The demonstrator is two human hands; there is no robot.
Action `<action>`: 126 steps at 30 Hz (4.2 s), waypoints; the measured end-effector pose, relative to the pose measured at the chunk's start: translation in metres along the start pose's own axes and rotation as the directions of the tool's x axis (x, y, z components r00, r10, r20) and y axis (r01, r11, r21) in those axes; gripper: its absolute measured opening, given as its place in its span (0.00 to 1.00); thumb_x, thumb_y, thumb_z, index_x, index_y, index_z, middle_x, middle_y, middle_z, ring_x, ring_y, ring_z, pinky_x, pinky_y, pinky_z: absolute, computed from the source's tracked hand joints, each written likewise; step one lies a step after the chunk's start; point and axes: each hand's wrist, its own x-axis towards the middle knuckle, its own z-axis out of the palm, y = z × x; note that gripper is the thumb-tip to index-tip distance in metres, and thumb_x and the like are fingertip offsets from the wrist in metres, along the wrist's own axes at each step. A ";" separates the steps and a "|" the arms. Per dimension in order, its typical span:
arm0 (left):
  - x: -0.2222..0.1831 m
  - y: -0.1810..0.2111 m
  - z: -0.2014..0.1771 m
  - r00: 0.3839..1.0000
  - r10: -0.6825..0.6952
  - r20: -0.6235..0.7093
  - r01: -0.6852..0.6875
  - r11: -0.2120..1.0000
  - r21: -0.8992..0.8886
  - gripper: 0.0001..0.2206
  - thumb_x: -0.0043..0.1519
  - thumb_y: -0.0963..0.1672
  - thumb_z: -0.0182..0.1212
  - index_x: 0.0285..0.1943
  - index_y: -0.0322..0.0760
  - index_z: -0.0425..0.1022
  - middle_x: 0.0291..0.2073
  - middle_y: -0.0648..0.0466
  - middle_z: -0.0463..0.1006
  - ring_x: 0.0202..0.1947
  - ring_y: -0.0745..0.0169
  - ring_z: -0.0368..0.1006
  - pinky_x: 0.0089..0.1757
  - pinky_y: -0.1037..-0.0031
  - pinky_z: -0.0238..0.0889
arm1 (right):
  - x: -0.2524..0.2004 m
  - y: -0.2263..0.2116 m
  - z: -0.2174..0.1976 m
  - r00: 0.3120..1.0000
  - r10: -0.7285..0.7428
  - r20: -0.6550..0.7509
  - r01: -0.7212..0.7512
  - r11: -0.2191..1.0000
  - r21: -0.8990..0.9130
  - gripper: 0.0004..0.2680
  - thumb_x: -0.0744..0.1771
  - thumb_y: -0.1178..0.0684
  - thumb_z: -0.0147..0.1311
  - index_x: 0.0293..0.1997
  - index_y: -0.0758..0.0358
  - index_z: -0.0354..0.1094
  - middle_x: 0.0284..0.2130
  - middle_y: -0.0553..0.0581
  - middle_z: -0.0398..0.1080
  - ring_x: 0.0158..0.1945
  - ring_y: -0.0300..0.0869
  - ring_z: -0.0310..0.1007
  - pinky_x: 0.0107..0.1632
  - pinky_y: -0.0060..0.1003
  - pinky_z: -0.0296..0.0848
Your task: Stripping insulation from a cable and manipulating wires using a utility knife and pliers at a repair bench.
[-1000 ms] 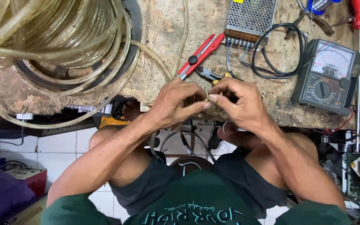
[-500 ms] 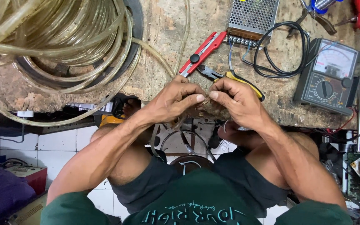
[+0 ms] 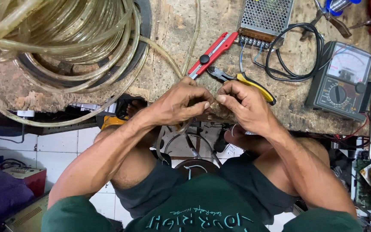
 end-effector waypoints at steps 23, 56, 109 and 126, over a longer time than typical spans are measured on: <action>-0.015 -0.008 -0.001 0.984 0.164 0.064 -0.176 0.926 0.333 0.13 0.69 0.51 0.56 0.44 0.42 0.81 0.27 0.56 0.76 0.34 0.58 0.72 0.57 0.56 0.59 | -0.019 -0.006 -0.013 0.981 -0.150 -0.119 0.110 0.951 -0.289 0.08 0.70 0.59 0.59 0.30 0.63 0.71 0.14 0.54 0.64 0.21 0.39 0.62 0.29 0.37 0.64; 0.035 -0.034 -0.009 0.893 -0.339 -0.296 0.141 0.835 -0.531 0.06 0.62 0.41 0.66 0.40 0.29 0.78 0.24 0.47 0.79 0.25 0.62 0.80 0.29 0.73 0.75 | -0.005 0.009 0.038 0.957 -0.240 -0.161 0.135 0.864 -0.484 0.04 0.66 0.59 0.59 0.37 0.63 0.66 0.23 0.60 0.66 0.24 0.55 0.72 0.25 0.45 0.68; 0.017 -0.024 -0.036 0.949 0.032 -0.313 -0.093 0.979 -0.183 0.15 0.73 0.49 0.47 0.39 0.40 0.75 0.24 0.59 0.64 0.31 0.69 0.60 0.39 0.73 0.60 | 0.060 -0.068 -0.017 0.977 -0.165 -0.134 0.172 0.984 0.047 0.07 0.68 0.61 0.58 0.51 0.70 0.71 0.37 0.62 0.74 0.43 0.42 0.73 0.50 0.39 0.75; 0.019 -0.006 -0.044 0.865 -0.182 -0.468 -0.161 0.781 -0.603 0.24 0.72 0.50 0.44 0.35 0.24 0.77 0.11 0.56 0.55 0.25 0.65 0.55 0.33 0.79 0.52 | 0.135 -0.062 0.007 0.990 -0.067 -0.128 0.137 0.717 0.684 0.09 0.66 0.61 0.62 0.48 0.70 0.69 0.33 0.64 0.76 0.29 0.41 0.80 0.31 0.34 0.84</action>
